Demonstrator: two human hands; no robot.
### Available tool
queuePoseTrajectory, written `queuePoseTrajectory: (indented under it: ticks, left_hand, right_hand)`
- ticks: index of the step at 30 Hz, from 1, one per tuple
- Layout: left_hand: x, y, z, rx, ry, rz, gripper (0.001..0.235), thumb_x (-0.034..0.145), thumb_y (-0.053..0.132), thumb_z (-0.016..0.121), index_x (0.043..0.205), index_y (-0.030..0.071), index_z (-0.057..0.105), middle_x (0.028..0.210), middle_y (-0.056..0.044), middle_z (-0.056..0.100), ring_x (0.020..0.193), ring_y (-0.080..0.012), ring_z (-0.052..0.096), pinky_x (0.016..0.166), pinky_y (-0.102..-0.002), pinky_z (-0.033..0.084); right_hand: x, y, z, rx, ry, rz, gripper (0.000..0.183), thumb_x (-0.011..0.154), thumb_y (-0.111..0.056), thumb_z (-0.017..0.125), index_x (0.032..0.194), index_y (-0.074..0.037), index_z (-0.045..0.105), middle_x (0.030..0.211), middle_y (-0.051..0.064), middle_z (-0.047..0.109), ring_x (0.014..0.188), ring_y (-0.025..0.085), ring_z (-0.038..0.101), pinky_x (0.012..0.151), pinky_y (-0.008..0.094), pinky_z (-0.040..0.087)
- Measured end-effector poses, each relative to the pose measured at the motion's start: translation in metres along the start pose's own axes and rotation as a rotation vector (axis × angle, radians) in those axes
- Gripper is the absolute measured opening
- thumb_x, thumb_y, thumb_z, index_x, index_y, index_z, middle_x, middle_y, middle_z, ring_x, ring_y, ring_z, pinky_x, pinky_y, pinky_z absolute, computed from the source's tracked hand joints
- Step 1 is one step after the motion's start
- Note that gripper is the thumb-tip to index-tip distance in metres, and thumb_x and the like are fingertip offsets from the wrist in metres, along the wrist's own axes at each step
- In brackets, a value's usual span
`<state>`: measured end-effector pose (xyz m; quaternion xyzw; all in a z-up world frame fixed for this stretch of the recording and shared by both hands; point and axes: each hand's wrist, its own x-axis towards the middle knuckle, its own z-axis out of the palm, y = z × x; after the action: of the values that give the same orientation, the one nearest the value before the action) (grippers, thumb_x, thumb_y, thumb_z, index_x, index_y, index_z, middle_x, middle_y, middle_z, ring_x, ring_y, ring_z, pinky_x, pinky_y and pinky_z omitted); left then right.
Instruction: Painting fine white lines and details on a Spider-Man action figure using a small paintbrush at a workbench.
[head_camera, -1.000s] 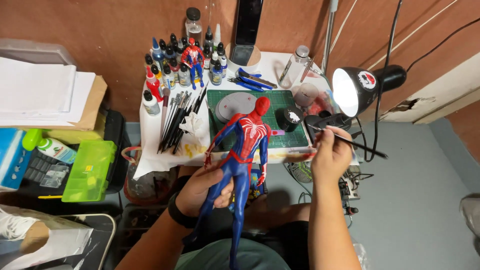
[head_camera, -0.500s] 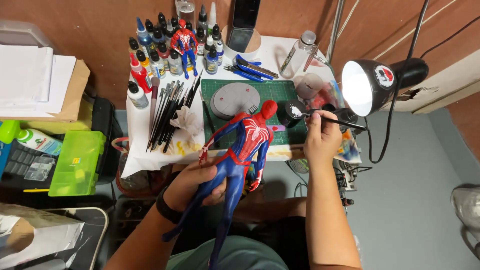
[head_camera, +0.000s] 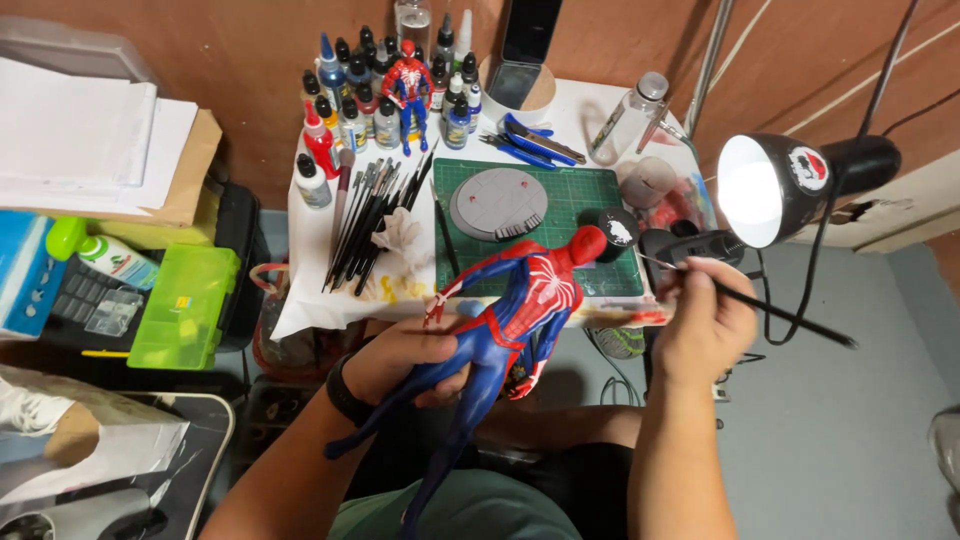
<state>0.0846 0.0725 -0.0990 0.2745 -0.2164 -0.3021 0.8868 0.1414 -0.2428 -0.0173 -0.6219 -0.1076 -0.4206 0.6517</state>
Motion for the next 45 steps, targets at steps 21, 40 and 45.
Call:
queuePoseTrajectory:
  ticks: [21, 40, 45]
  left_hand:
    - [-0.003, 0.061, 0.128, 0.311, -0.190, -0.234, 0.090, 0.096, 0.026, 0.062, 0.169, 0.012, 0.012, 0.059, -0.012, 0.052, 0.041, -0.0124, 0.046, 0.038, -0.020, 0.038]
    - [-0.005, 0.042, 0.130, 0.369, -0.257, -0.299, 0.029, 0.099, 0.030, 0.059, 0.089, 0.007, 0.045, 0.069, -0.013, 0.056, 0.047, -0.0153, 0.047, 0.044, -0.023, 0.038]
    - [-0.004, 0.045, 0.140, 0.444, -0.247, -0.278, 0.021, 0.101, 0.022, 0.055, 0.093, 0.008, 0.042, 0.067, -0.010, 0.055, 0.048, -0.0141, 0.048, 0.049, -0.022, 0.039]
  right_hand:
    - [-0.025, -0.155, -0.006, 0.349, -0.320, -0.134, 0.018, 0.107, -0.031, 0.056, 0.105, -0.015, 0.049, 0.065, 0.009, 0.044, 0.074, 0.024, 0.047, 0.070, 0.041, 0.053]
    - [-0.026, -0.162, -0.016, 0.133, -0.606, -0.279, 0.018, 0.096, -0.030, 0.050, 0.087, -0.015, 0.047, 0.056, 0.007, 0.047, 0.058, 0.023, 0.046, 0.074, 0.042, 0.035]
    - [-0.032, -0.156, -0.015, 0.124, -0.467, -0.345, 0.017, 0.095, -0.028, 0.045, 0.085, -0.015, 0.042, 0.053, 0.007, 0.042, 0.056, 0.023, 0.041, 0.074, 0.042, 0.036]
